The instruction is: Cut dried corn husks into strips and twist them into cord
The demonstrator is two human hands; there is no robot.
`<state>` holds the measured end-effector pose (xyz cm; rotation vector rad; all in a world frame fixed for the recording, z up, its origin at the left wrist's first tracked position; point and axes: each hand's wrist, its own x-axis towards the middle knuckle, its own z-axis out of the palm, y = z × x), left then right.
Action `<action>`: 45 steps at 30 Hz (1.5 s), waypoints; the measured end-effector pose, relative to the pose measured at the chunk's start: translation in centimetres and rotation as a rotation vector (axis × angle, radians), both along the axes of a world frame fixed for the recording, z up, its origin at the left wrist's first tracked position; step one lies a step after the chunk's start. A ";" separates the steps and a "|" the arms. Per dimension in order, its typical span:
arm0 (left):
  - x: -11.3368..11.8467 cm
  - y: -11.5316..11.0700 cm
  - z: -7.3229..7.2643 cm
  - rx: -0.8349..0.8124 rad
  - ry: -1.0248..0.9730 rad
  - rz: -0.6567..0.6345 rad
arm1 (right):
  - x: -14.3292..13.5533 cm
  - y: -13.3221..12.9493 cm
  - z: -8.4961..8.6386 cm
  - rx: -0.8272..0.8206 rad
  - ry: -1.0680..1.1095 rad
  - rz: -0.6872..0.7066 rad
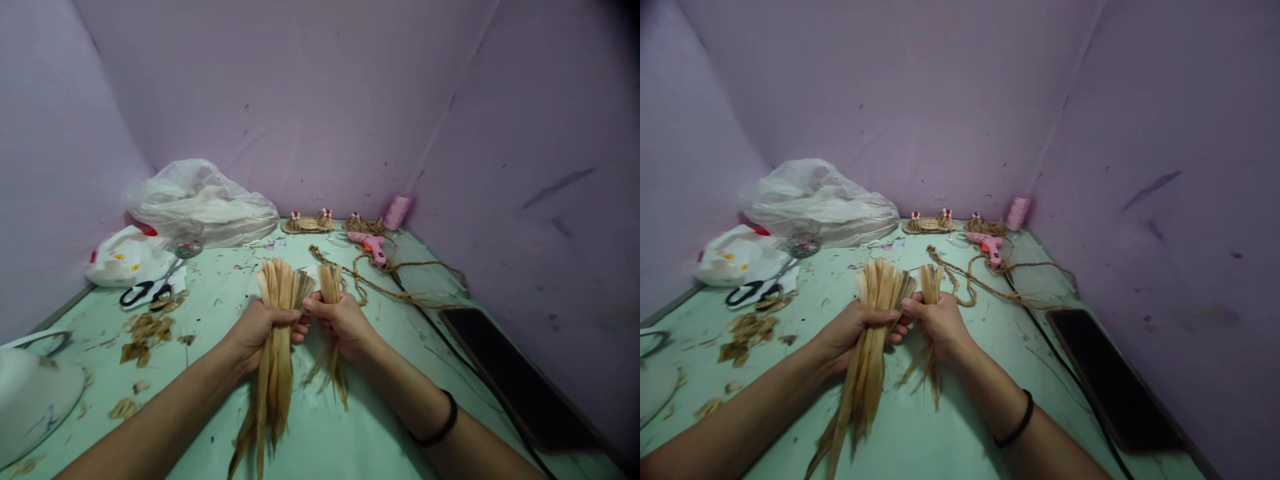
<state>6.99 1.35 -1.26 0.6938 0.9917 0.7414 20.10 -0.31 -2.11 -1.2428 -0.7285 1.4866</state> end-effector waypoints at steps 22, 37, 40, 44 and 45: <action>-1.3 0.7 1.1 -0.064 0.097 0.006 | 1.6 1.0 0.6 0.020 0.028 -0.050; -0.3 -0.1 0.6 -0.062 0.081 -0.028 | 0.2 0.1 -0.3 -0.047 0.112 0.042; 0.1 0.0 0.5 -0.061 0.092 0.099 | 0.0 0.0 -0.2 -0.041 0.067 0.022; -0.2 0.7 0.3 -0.064 0.103 0.272 | 0.4 0.3 0.2 -0.035 0.074 -0.018; -0.4 0.9 0.3 -0.074 0.120 0.280 | 0.7 0.4 0.3 -0.036 0.090 -0.029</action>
